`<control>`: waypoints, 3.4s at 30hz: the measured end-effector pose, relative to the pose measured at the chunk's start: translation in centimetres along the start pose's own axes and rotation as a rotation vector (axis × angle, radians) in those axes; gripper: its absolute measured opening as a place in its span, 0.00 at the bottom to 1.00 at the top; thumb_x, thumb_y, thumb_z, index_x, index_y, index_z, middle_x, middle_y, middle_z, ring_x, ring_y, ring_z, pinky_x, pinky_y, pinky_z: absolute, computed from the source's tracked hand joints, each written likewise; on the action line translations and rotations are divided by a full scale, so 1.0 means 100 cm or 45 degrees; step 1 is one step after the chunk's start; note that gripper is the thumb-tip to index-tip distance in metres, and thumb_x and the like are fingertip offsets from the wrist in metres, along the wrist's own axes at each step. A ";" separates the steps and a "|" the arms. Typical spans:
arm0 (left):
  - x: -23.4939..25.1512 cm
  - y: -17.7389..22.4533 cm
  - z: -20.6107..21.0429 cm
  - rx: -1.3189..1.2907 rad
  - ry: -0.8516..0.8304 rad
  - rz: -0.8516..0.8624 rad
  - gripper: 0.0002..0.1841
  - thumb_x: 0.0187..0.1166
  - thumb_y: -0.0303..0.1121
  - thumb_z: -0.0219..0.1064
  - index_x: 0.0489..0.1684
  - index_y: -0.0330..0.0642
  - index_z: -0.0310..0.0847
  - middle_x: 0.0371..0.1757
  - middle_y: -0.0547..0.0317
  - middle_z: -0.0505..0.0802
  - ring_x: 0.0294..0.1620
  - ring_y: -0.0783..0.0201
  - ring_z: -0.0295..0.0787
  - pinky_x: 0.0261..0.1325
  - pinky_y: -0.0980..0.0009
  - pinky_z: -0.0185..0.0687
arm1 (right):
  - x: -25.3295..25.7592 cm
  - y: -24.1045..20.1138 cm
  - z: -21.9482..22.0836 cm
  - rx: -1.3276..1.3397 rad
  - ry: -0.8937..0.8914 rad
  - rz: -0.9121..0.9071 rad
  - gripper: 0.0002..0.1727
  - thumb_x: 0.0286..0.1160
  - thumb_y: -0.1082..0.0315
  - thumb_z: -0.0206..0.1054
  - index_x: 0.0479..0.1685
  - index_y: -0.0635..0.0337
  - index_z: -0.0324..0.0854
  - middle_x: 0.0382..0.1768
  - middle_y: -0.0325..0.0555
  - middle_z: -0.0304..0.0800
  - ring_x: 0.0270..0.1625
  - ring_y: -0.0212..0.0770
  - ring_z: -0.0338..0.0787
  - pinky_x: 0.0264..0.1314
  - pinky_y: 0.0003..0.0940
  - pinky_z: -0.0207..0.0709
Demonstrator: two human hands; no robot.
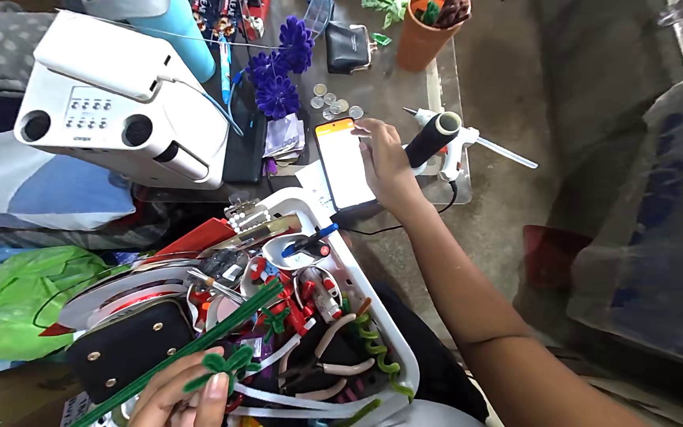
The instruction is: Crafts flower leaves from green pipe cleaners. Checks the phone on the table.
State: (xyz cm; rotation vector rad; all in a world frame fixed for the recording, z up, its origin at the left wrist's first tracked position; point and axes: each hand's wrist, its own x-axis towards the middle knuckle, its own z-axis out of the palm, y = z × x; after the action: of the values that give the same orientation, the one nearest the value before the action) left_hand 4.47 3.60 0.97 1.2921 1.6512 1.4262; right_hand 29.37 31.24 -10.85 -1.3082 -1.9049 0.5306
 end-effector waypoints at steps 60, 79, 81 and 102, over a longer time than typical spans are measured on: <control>-0.023 0.006 0.024 -0.072 -0.170 -0.104 0.08 0.78 0.30 0.71 0.51 0.41 0.87 0.44 0.70 0.95 0.43 0.77 0.93 0.50 0.80 0.91 | -0.128 -0.157 -0.035 0.349 -0.241 -1.058 0.04 0.82 0.74 0.64 0.48 0.62 0.82 0.41 0.52 0.89 0.51 0.47 0.90 0.67 0.36 0.82; -0.019 0.011 0.009 0.072 -0.116 -0.048 0.09 0.82 0.34 0.67 0.51 0.41 0.88 0.45 0.75 0.94 0.44 0.82 0.90 0.48 0.83 0.89 | -0.030 -0.066 -0.037 -0.029 -0.187 -0.208 0.19 0.88 0.66 0.59 0.67 0.71 0.76 0.62 0.64 0.86 0.63 0.57 0.89 0.67 0.51 0.82; -0.020 0.012 0.008 0.060 -0.113 -0.073 0.08 0.82 0.33 0.67 0.51 0.41 0.88 0.45 0.75 0.93 0.43 0.82 0.89 0.48 0.83 0.88 | -0.018 -0.040 -0.029 -0.107 -0.177 -0.036 0.20 0.89 0.67 0.57 0.69 0.74 0.75 0.65 0.71 0.81 0.64 0.65 0.86 0.68 0.56 0.80; -0.017 0.006 0.009 0.057 -0.123 -0.067 0.07 0.83 0.36 0.68 0.52 0.52 0.88 0.46 0.80 0.93 0.45 0.80 0.90 0.50 0.81 0.89 | -0.043 -0.022 -0.022 -0.120 -0.214 0.020 0.19 0.89 0.66 0.58 0.70 0.64 0.82 0.75 0.68 0.74 0.72 0.64 0.82 0.72 0.57 0.77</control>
State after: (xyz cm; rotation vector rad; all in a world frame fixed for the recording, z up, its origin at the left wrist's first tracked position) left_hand 6.01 2.37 1.12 1.3119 1.6492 1.2821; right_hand 30.61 26.25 -9.44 -1.3766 -2.0807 0.5803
